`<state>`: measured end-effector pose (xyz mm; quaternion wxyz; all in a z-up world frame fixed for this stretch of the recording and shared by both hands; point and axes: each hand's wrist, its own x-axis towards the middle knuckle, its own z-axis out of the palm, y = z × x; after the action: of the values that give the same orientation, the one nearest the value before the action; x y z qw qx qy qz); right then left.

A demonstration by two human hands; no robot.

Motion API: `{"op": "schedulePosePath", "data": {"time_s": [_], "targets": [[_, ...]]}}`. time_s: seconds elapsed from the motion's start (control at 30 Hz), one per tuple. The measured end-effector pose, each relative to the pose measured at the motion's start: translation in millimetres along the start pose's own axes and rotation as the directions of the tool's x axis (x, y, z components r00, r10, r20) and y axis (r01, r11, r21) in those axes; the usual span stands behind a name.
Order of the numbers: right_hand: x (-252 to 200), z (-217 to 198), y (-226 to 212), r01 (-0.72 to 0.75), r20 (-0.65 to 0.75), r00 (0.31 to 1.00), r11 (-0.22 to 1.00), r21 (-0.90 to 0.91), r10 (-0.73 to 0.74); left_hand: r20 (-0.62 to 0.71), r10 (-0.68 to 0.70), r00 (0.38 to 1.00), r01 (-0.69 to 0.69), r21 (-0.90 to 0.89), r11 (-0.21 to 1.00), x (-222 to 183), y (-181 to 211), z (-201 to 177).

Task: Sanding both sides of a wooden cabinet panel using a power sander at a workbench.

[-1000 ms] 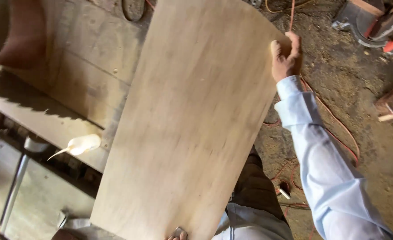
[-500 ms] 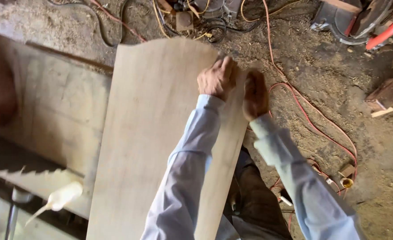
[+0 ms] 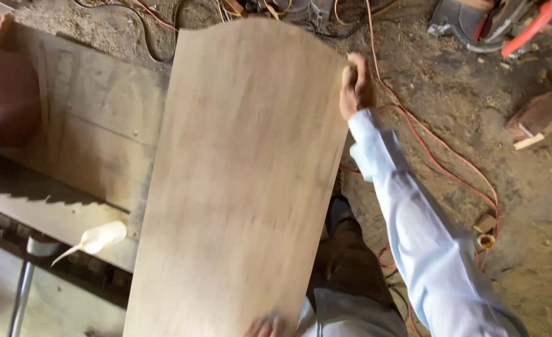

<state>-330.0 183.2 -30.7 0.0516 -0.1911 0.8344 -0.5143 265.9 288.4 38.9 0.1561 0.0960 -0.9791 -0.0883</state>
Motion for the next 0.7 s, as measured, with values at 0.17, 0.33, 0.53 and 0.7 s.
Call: {"op": "schedulePosePath", "data": {"time_s": [0.17, 0.33, 0.53, 0.7], "targets": [[9.3, -23.5, 5.5, 0.140, 0.164, 0.977, 0.990, 0.001, -0.138, -0.069, 0.151, 0.986, -0.163, -0.235, 0.958, 217.3, -85.8, 135.1], [19.8, -66.9, -53.0, -0.488, 0.567, 0.758, 0.857, 0.167, 0.322, -0.131, -0.106, 0.986, 0.081, -0.189, 0.979, 520.5, -98.3, 160.5], [24.6, -92.6, -97.8, -0.338, 0.569, 0.745, 0.932, -0.128, 0.348, -0.024, 0.096, 0.995, -0.099, -0.221, 0.970, 333.9, -79.7, 165.7], [23.7, -84.6, -91.9, -0.395, 0.526, 0.770, 0.917, -0.053, 0.362, -0.199, 0.022, 0.980, -0.034, -0.055, 0.998, 106.5, 8.3, 41.3]]}}
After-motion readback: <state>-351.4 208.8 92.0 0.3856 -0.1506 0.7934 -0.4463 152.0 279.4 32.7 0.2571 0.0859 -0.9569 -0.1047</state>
